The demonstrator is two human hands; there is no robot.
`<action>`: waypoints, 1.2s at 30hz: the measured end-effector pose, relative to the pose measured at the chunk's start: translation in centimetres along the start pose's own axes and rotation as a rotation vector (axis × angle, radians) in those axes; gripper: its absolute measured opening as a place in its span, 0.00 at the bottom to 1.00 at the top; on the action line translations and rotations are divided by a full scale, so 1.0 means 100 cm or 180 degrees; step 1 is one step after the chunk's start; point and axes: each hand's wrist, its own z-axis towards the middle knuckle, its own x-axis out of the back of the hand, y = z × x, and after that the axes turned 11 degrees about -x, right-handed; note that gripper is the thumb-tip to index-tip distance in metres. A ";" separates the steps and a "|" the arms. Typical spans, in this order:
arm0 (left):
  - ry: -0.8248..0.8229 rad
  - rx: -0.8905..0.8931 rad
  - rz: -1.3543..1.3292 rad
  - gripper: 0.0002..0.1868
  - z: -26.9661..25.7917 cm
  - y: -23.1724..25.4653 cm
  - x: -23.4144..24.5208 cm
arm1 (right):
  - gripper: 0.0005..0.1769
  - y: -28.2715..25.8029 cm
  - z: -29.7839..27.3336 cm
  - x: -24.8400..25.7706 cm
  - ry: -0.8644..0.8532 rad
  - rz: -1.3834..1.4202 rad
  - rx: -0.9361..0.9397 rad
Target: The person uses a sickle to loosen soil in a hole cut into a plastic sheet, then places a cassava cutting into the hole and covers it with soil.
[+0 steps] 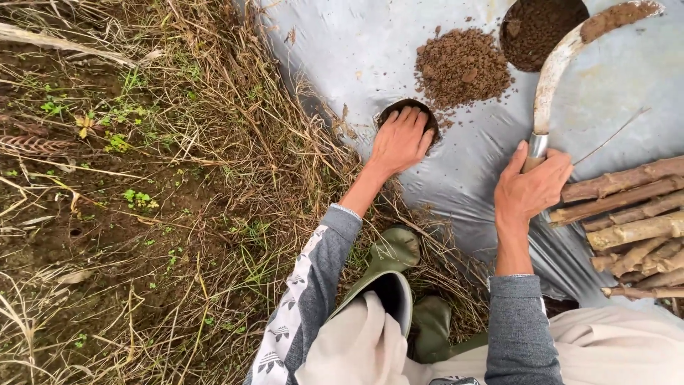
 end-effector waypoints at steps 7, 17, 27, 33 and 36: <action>-0.0224 -0.0076 0.0079 0.30 -0.001 -0.003 -0.006 | 0.26 -0.002 0.001 0.000 0.0015 0.0021 -0.0016; -0.0473 -0.0330 -0.0325 0.21 -0.003 -0.013 -0.004 | 0.27 -0.001 0.000 0.000 0.0072 -0.0078 -0.0001; 0.0350 -0.0837 -0.0385 0.19 0.008 -0.015 0.032 | 0.22 0.020 -0.004 -0.013 0.0183 -0.0308 0.0214; 0.1161 -0.0992 -0.0319 0.20 0.028 0.003 0.043 | 0.22 0.018 -0.003 -0.014 0.0223 -0.0291 0.0159; 0.1590 -0.1587 0.0237 0.16 0.067 0.017 0.057 | 0.22 0.019 -0.004 -0.015 0.0279 -0.0388 0.0165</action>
